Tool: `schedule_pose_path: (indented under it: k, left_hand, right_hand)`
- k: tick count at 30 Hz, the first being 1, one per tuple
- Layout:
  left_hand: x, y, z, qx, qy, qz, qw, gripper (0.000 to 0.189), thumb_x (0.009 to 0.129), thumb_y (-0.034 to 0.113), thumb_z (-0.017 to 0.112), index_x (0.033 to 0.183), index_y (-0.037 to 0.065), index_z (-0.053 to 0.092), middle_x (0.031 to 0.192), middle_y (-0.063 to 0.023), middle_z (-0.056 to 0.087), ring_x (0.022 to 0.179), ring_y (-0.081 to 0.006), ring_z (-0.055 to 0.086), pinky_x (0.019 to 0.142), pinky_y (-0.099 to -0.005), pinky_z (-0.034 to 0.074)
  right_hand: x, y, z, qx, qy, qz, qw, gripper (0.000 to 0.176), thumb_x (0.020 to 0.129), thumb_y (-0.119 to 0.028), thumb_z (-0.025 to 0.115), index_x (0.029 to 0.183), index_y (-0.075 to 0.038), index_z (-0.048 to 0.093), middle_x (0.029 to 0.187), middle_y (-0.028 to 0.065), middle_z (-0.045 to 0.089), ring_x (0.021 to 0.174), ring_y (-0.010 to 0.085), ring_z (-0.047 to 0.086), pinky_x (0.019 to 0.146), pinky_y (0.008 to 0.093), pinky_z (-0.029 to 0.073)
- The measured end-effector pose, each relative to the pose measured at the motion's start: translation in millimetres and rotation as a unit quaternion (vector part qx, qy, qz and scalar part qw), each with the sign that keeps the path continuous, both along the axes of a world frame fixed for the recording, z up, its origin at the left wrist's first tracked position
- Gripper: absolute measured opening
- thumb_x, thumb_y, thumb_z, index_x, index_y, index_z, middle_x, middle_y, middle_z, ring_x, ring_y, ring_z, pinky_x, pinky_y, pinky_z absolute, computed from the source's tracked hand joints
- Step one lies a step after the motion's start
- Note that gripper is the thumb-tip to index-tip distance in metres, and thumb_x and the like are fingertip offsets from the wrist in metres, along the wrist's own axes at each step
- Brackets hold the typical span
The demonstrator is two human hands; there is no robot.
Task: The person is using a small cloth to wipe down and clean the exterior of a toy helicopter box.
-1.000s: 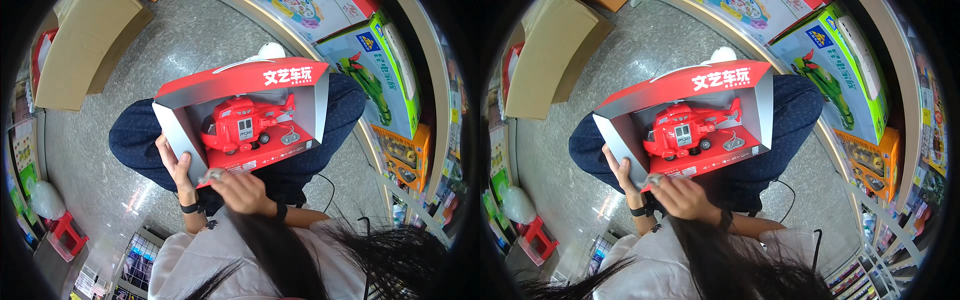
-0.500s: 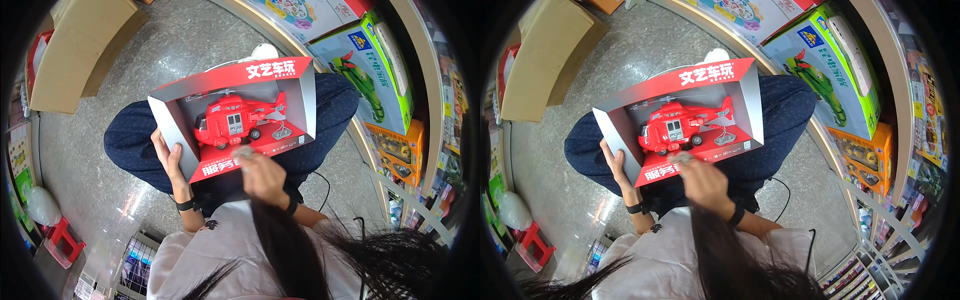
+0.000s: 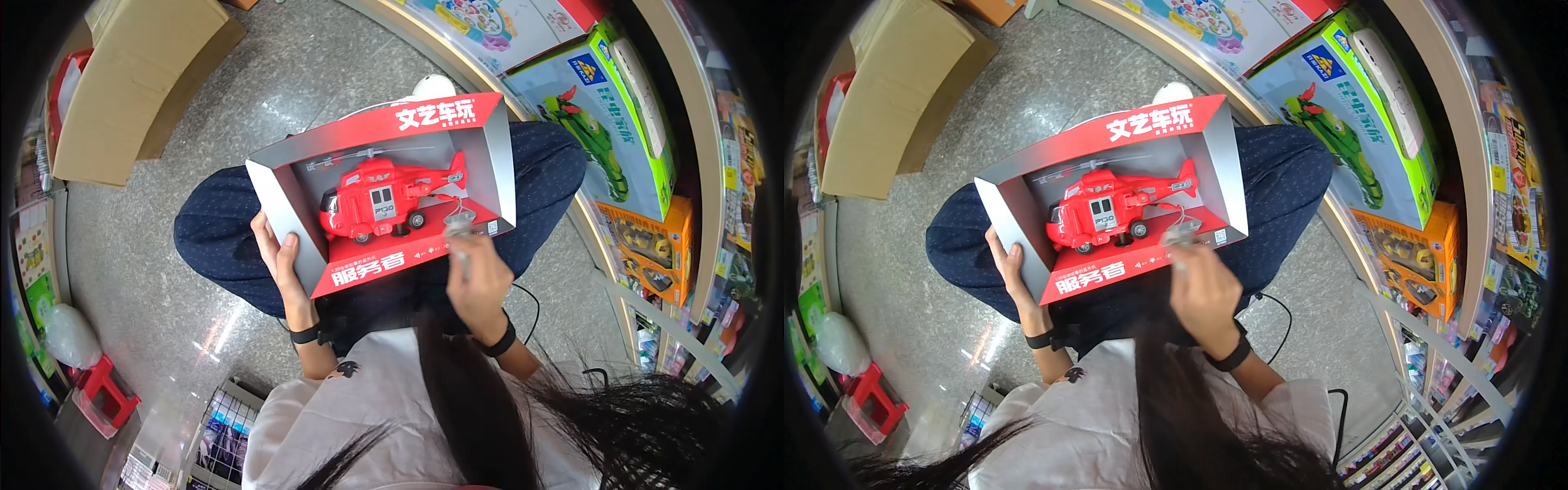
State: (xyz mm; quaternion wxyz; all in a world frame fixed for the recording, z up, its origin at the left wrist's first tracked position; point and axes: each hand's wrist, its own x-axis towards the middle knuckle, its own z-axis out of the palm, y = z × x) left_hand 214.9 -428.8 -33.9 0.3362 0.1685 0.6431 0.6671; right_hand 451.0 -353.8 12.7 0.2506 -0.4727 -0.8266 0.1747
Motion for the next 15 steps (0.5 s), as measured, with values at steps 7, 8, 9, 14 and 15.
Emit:
schedule_pose_path:
  k: [7,8,9,14,15]
  left_hand:
    - [-4,1,-1,-0.002,0.004,-0.003,1.000,0.062,0.083,0.033,0.060,0.134,0.002,0.041,0.126,-0.0145,0.050,0.118,-0.0221,0.046,0.105,-0.0351,0.030]
    - [-4,2,1,-0.007,-0.010,0.001,1.000,0.062,0.083,0.033,0.060,0.134,0.003,0.041,0.126,-0.0146,0.050,0.118,-0.0221,0.046,0.105,-0.0349,0.030]
    - [-5,2,3,-0.013,-0.023,0.005,1.000,0.062,0.083,0.034,0.061,0.133,0.003,0.041,0.126,-0.0146,0.049,0.118,-0.0220,0.047,0.105,-0.0348,0.031]
    - [-4,3,14,-0.044,-0.024,-0.010,0.999,0.057,0.088,0.033,0.059,0.134,0.005,0.039,0.126,-0.0144,0.049,0.117,-0.0218,0.047,0.104,-0.0346,0.031]
    - [-6,0,14,-0.059,-0.025,-0.021,0.998,0.055,0.090,0.030,0.057,0.136,0.006,0.038,0.128,-0.0152,0.049,0.119,-0.0222,0.046,0.105,-0.0351,0.031]
  right_hand:
    - [54,32,-4,-0.036,0.040,-0.118,0.992,0.010,0.090,0.000,0.060,0.099,0.000,0.057,0.090,0.0138,0.062,0.077,0.0258,0.065,0.069,0.0312,0.049]
    - [54,40,-1,-0.045,0.075,-0.125,0.988,0.009,0.090,0.000,0.060,0.099,0.000,0.058,0.089,0.0133,0.062,0.078,0.0244,0.065,0.070,0.0316,0.049]
    - [55,47,0,-0.055,0.110,-0.132,0.984,0.009,0.090,0.000,0.059,0.099,-0.001,0.058,0.087,0.0129,0.062,0.079,0.0231,0.064,0.071,0.0319,0.049]
    - [47,84,-16,-0.235,0.256,-0.171,0.922,0.014,0.099,-0.013,0.054,0.109,-0.003,0.056,0.093,0.0014,0.057,0.083,0.0065,0.051,0.074,0.0225,0.044]
    - [41,89,-25,-0.248,0.294,-0.149,0.911,0.015,0.100,-0.014,0.053,0.110,-0.004,0.056,0.094,0.0012,0.057,0.086,0.0056,0.050,0.076,0.0210,0.042]
